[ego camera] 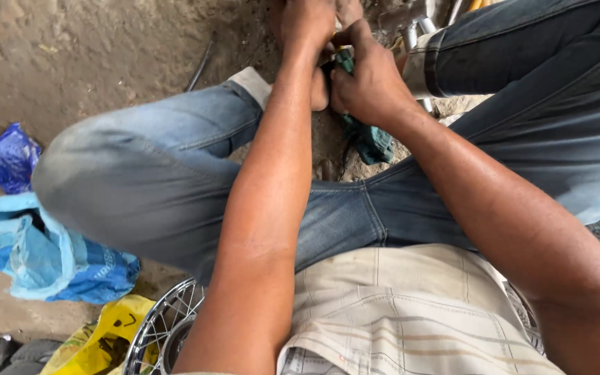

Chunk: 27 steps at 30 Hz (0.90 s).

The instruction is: The person sits on the ground and uses a hammer and chisel to chip away at a metal part. They repeatedly strike the chisel to remove material from the part while surrounded by tires and tools.

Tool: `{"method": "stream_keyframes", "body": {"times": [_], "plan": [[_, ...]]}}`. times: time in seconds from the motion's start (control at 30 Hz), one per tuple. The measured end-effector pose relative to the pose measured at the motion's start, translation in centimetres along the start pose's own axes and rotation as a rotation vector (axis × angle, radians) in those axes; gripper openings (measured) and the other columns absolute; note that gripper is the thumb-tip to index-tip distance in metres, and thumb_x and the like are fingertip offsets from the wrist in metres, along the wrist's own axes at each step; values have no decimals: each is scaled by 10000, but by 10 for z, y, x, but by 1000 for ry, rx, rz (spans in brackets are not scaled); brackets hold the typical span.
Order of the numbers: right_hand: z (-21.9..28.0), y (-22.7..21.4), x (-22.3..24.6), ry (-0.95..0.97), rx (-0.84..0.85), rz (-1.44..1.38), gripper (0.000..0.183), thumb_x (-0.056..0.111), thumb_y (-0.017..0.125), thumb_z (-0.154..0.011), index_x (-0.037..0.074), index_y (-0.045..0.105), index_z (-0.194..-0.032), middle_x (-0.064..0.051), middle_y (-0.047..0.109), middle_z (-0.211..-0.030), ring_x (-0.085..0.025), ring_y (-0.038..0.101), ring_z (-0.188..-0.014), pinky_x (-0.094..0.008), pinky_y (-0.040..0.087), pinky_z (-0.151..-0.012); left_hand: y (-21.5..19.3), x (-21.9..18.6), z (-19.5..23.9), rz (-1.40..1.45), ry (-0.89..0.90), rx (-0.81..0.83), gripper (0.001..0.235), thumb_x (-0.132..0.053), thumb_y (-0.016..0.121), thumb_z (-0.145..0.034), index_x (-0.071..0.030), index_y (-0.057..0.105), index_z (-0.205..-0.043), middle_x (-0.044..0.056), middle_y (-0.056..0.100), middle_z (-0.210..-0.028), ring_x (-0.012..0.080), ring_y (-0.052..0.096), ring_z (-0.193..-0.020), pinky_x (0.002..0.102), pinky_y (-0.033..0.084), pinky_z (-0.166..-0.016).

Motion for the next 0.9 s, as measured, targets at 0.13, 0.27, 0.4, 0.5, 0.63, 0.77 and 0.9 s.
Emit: {"method": "stream_keyframes", "body": {"times": [0.13, 0.27, 0.4, 0.5, 0.63, 0.77, 0.9], "plan": [[0, 14, -17, 37, -16, -30, 467, 26, 634, -932, -37, 446, -1355, -307, 650, -1311, -449, 613, -1300, -504, 455, -1112, -17, -3, 20, 132, -277, 50, 552, -465, 600, -837, 32, 684, -1062, 243, 766, -974, 298, 783, -842, 453, 620, -738], [-3, 20, -18, -27, -100, -118, 464, 5, 636, -958, -43, 405, -1358, -279, 599, -1347, -412, 617, -1282, -489, 487, -1106, -22, -22, 15, 98, -189, 55, 554, -474, 581, -872, -2, 671, -1147, 248, 742, -1053, 360, 745, -938, 503, 590, -782], [-3, 27, -28, 292, -50, -327, 487, 20, 604, -950, -12, 387, -1384, -239, 589, -1287, -409, 638, -1044, -535, 521, -862, 7, -6, -7, -37, -23, 81, 520, -471, 562, -919, -50, 687, -1199, 255, 723, -1132, 430, 702, -1052, 547, 549, -866], [-11, 16, -2, 200, -25, -356, 464, -3, 638, -943, -17, 437, -1361, -226, 586, -1277, -341, 630, -1083, -461, 532, -882, 13, 14, -33, -139, 56, 80, 494, -457, 642, -874, -45, 719, -1136, 273, 703, -1159, 438, 680, -1088, 524, 539, -923], [3, 24, -23, 328, 21, -509, 473, -8, 600, -919, 4, 428, -1359, -205, 643, -1185, -372, 632, -803, -498, 484, -622, 20, 37, -17, -35, 108, 44, 495, -453, 661, -861, -24, 734, -1097, 270, 719, -1119, 421, 683, -1073, 494, 553, -904], [-8, 16, -33, 59, -99, -217, 445, 1, 659, -909, -28, 469, -1310, -224, 631, -1236, -329, 649, -1149, -455, 538, -978, 11, 13, -6, -34, -161, 149, 493, -467, 583, -867, -50, 732, -1083, 203, 787, -1060, 331, 788, -976, 449, 604, -848], [-8, 19, -29, -34, -157, -42, 468, -5, 674, -914, -38, 453, -1325, -256, 637, -1306, -392, 610, -1261, -476, 466, -1090, -31, -30, 13, -38, -243, 8, 485, -461, 608, -841, -43, 729, -1055, 206, 782, -1021, 328, 787, -936, 445, 608, -807]]}}
Point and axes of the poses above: each hand's wrist, its own z-axis away from the middle knuckle, its own y-axis out of the palm, x = y × z, the point moved 7 cm from there along -z, towards the middle knuckle
